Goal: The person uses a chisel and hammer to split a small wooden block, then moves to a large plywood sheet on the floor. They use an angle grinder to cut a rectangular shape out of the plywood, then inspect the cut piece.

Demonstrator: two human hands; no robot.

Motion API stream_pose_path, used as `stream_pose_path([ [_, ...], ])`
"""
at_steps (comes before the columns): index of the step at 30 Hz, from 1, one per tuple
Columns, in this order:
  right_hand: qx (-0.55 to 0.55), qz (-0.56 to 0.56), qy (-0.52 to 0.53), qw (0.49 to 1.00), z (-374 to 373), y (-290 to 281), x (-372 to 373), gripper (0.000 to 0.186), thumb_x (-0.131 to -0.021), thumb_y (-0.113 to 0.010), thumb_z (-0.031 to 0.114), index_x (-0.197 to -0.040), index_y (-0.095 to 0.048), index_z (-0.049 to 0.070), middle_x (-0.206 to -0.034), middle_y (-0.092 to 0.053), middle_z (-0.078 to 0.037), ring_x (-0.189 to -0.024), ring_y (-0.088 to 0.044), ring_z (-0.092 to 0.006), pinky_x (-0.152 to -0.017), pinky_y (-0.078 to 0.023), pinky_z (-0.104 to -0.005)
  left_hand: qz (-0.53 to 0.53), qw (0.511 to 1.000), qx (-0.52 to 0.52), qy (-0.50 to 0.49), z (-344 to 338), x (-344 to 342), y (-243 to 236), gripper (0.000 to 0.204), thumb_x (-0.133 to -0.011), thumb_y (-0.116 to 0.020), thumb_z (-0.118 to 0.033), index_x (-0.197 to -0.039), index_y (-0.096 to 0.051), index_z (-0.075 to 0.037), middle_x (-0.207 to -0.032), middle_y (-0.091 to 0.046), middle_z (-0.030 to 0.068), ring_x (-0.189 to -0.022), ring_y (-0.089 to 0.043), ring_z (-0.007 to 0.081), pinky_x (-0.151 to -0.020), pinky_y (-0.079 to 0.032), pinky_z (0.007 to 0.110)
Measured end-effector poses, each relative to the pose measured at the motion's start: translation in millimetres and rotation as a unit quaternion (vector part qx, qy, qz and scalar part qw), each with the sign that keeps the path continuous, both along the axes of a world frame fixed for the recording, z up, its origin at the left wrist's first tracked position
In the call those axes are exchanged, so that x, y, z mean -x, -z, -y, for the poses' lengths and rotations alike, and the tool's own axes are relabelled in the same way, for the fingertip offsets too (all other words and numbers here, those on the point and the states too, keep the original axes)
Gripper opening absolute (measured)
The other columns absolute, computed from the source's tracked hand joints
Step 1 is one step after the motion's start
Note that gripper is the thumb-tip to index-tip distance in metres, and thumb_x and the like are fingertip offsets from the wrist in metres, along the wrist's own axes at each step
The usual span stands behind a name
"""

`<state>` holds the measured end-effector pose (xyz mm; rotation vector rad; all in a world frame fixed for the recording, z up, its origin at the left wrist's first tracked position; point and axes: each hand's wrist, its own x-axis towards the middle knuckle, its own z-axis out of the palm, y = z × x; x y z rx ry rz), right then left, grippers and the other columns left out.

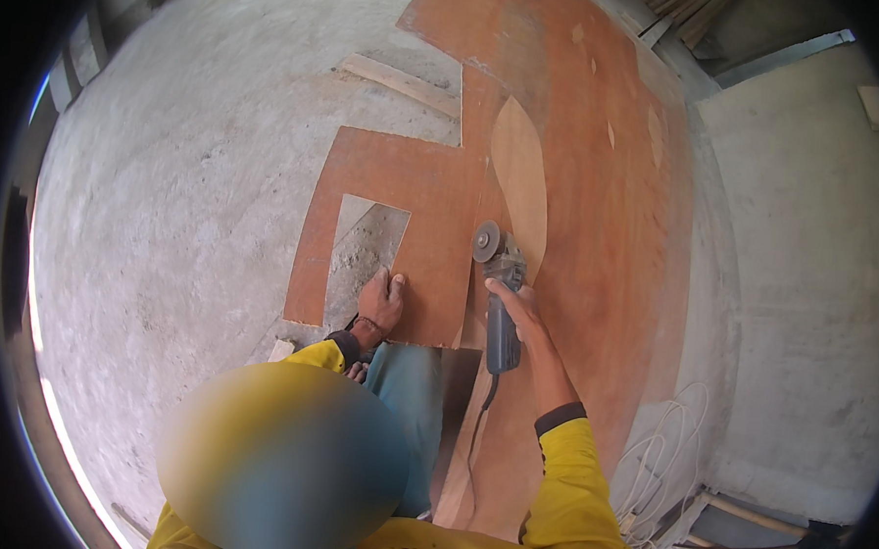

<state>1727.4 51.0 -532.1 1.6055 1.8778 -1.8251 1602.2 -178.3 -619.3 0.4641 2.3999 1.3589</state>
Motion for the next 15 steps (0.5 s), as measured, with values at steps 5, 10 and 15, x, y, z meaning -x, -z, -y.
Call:
stream_pose_path([
  [5,0.018,0.003,0.004,1.0,-8,-4,13,0.046,-0.076,-0.083,0.041,-0.089,-0.059,0.004,-0.07,-0.062,-0.009,-0.054,-0.065,-0.0207,-0.049,-0.056,-0.0345,-0.006,1.0,-0.009,-0.001,0,0,-5,0.038,-0.1,-0.051,-0.036,-0.092,-0.053,0.001,-0.083,-0.062,0.0306,-0.082,-0.06,0.0513,-0.071,-0.045,0.057],
  [10,0.012,0.011,-0.006,1.0,-15,-4,19,0.046,-0.075,-0.084,0.042,-0.09,-0.06,0.004,-0.071,-0.063,-0.009,-0.054,-0.065,-0.0203,-0.05,-0.056,-0.0342,-0.005,1.0,-0.005,-0.001,1,0,-5,0.037,-0.1,-0.051,-0.035,-0.093,-0.053,0.001,-0.083,-0.062,0.0302,-0.082,-0.06,0.0513,-0.071,-0.046,0.057],
  [15,0.005,0.015,-0.006,1.0,-17,1,21,0.046,-0.075,-0.083,0.042,-0.09,-0.06,0.004,-0.071,-0.063,-0.009,-0.054,-0.065,-0.0201,-0.05,-0.057,-0.0341,-0.002,1.0,-0.007,0.002,1,1,-8,0.037,-0.1,-0.051,-0.035,-0.093,-0.053,0.001,-0.083,-0.063,0.0301,-0.082,-0.06,0.0511,-0.071,-0.046,0.057],
])
